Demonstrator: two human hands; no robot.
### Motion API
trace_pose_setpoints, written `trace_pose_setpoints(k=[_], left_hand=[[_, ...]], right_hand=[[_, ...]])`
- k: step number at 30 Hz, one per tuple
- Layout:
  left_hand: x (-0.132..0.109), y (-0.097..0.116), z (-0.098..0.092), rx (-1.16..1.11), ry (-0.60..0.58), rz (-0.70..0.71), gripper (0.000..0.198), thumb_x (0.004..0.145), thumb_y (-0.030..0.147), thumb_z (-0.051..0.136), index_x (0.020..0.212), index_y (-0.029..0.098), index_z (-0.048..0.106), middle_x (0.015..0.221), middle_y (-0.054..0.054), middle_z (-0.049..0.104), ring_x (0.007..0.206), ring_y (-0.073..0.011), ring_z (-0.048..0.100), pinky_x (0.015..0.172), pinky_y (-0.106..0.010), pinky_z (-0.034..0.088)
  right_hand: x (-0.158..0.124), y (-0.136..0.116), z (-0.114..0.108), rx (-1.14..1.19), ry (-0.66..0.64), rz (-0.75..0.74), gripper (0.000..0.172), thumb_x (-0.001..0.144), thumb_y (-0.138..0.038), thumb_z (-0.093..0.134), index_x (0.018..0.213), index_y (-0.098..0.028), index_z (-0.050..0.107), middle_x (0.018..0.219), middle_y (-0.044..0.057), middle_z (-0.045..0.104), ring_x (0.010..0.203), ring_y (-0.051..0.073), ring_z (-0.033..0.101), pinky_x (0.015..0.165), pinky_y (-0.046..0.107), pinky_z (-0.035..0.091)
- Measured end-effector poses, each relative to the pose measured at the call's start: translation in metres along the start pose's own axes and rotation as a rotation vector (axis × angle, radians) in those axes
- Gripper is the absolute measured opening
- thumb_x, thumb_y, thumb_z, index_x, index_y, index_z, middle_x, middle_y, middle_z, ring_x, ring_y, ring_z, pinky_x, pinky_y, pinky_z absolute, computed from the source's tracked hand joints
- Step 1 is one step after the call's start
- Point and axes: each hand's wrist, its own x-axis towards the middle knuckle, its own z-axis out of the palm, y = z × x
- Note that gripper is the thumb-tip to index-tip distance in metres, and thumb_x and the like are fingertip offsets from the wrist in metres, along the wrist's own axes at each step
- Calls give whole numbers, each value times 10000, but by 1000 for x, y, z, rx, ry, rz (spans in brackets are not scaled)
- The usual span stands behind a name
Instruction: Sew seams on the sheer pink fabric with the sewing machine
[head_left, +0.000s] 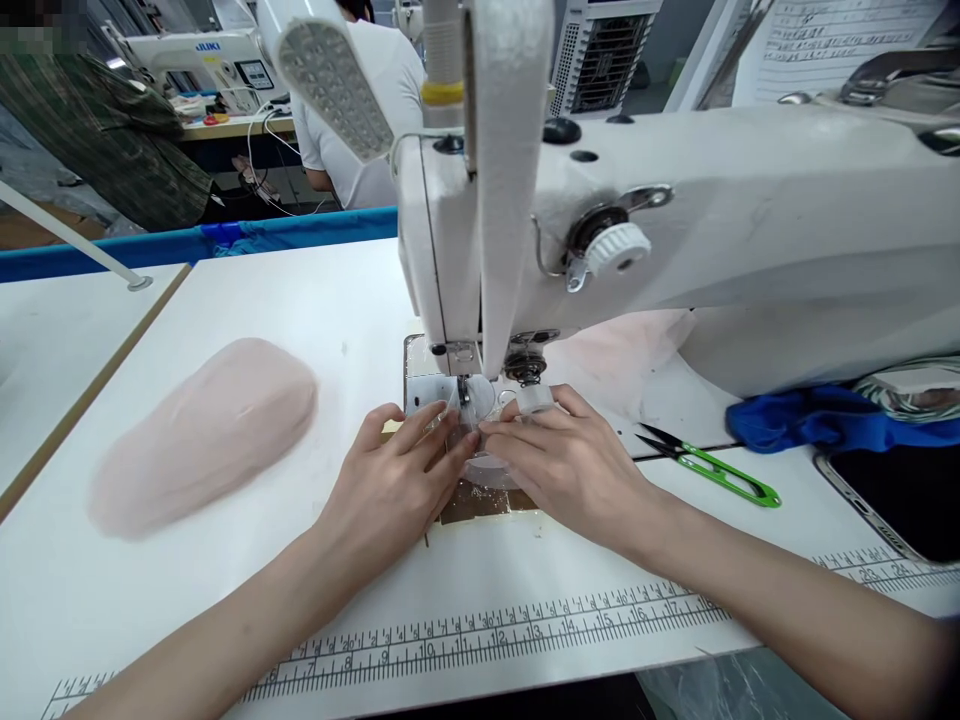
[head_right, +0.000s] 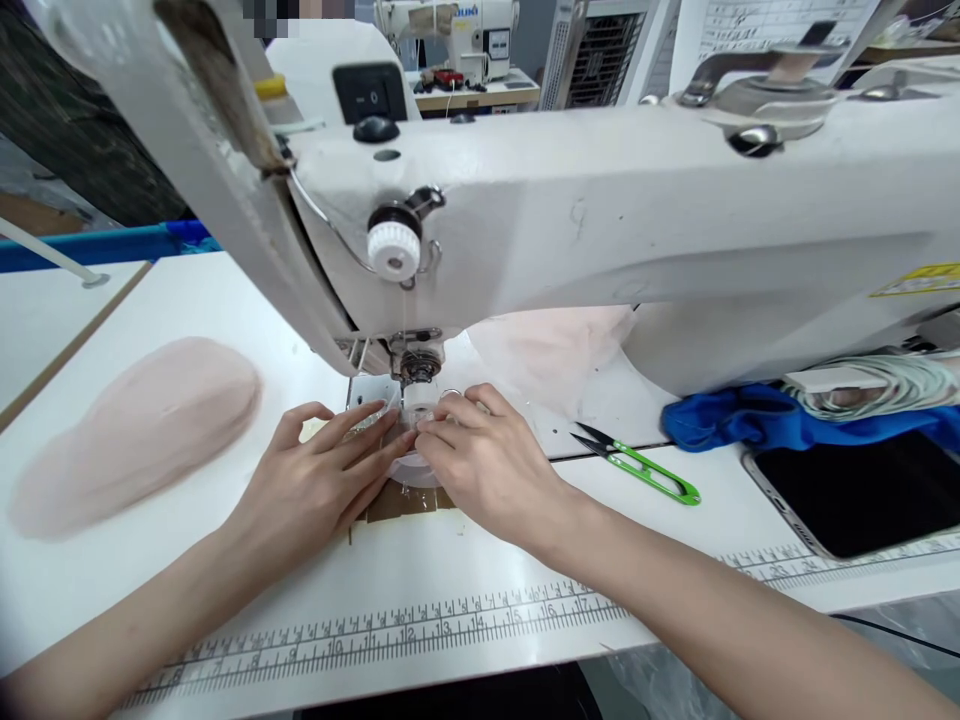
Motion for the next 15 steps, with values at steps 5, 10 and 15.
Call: trace_pose_setpoints(k=[5,10,15], left_hand=[[4,-7,3,2,1,-9,275,941,161,479,1156,213,642,1169,-82,682,1134,-251,606,868,-426,364],[6,-14,8,-6,12,-13,288,939,145,475,1170,208,634,1191,-87,671,1142,-251,601,871,-428,358],[4,-13,8,16,21,-13,290,932,148,483,1169,218,634,1203,-77,666,1152,-259,592,881,-434,349]], right_hand=[[4,4,4,-8,21,0,216,870,-27,509,827,-165,670,862,24,743,855,174,606,783,331,363],[5,10,11,-63,6,-6,217,869,-24,518,914,-171,671,818,25,739,854,189,615,856,360,359],[4,10,12,-90,-16,-34,230,885,-27,489,937,-152,675,904,46,743,838,183,606,879,361,351]])
